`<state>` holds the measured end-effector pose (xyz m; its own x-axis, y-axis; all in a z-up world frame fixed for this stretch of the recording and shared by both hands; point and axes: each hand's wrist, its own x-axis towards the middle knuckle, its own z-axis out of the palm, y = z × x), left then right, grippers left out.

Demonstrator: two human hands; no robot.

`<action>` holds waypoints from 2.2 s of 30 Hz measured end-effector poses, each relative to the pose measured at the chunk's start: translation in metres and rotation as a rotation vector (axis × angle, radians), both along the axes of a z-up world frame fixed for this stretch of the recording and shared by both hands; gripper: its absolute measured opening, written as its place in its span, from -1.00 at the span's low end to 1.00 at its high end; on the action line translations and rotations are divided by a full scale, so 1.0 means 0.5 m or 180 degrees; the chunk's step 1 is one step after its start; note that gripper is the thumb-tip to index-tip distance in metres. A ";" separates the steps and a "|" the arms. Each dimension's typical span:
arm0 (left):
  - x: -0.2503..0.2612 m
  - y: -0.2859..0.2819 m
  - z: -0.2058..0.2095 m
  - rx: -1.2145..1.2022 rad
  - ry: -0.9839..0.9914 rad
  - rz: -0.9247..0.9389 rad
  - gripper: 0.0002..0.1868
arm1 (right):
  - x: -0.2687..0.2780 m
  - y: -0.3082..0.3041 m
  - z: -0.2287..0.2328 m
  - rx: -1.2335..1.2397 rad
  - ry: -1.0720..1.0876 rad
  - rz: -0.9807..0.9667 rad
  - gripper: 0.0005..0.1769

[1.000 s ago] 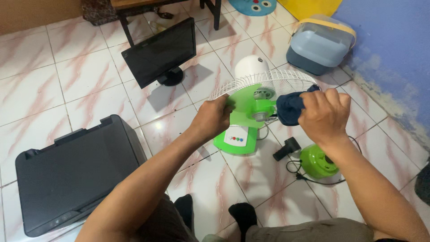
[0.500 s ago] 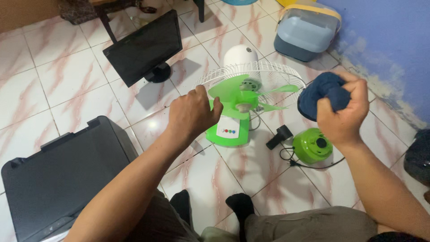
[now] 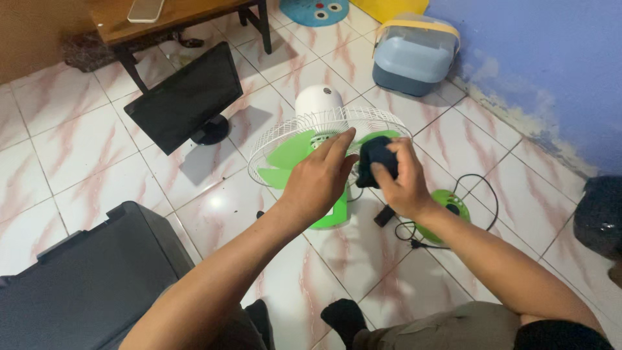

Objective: The person cleans the grill and motor housing of a green and white electric fan using a blue cloth.

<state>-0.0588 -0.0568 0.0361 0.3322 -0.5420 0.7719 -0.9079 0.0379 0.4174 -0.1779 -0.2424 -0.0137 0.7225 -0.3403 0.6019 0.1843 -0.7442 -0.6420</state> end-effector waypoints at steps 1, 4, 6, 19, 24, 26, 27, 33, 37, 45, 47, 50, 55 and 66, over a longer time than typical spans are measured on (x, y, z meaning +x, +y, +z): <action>0.005 -0.001 -0.001 0.0125 0.0171 -0.0051 -0.56 | 0.008 0.013 0.003 -0.0999 -0.0410 0.0098 -0.58; 0.030 0.005 -0.007 0.0346 0.0431 -0.0065 -0.55 | 0.027 0.037 0.005 -0.1422 -0.0378 0.0435 -0.48; 0.041 0.013 -0.011 0.0414 0.0501 -0.0023 -0.53 | 0.043 0.038 -0.004 -0.1781 -0.0420 0.0479 -0.46; 0.068 0.075 -0.040 0.0433 0.1186 0.0304 -0.56 | 0.109 0.069 0.034 -0.2690 -0.0894 0.0682 -0.56; 0.077 0.083 -0.062 0.0351 0.1335 0.0181 -0.54 | 0.119 0.084 0.061 -0.2774 -0.0835 0.0265 -0.57; 0.083 0.089 -0.068 0.0294 0.1416 0.0149 -0.55 | 0.121 0.099 0.056 -0.2847 -0.0871 0.0276 -0.56; 0.089 0.092 -0.068 0.0272 0.1393 0.0147 -0.55 | 0.124 0.105 0.054 -0.2862 -0.0850 0.0418 -0.55; 0.104 0.104 -0.075 0.0333 0.1382 0.0110 -0.56 | 0.119 0.066 0.079 -0.2845 -0.0797 0.0012 -0.49; 0.099 0.105 -0.079 0.0402 0.1156 0.0093 -0.51 | 0.120 0.104 0.046 -0.2853 -0.0735 0.0406 -0.47; 0.099 0.123 -0.028 0.0633 0.0809 0.0123 -0.47 | 0.098 0.079 0.059 -0.1967 -0.0678 0.0021 -0.41; 0.088 0.126 -0.016 0.0859 0.0806 0.0060 -0.41 | 0.091 0.082 0.055 -0.1609 -0.0750 -0.0112 -0.44; 0.089 0.126 -0.003 0.1131 0.0737 0.0176 -0.43 | 0.084 0.085 0.068 -0.0722 -0.0760 -0.0078 -0.55; 0.093 0.124 -0.005 0.1258 0.0303 0.0258 -0.42 | 0.072 0.081 0.124 -0.0973 -0.0248 0.0687 -0.41; 0.089 0.120 -0.008 0.1189 0.0217 0.0258 -0.55 | 0.087 0.081 0.117 -0.1827 -0.0344 0.0014 -0.62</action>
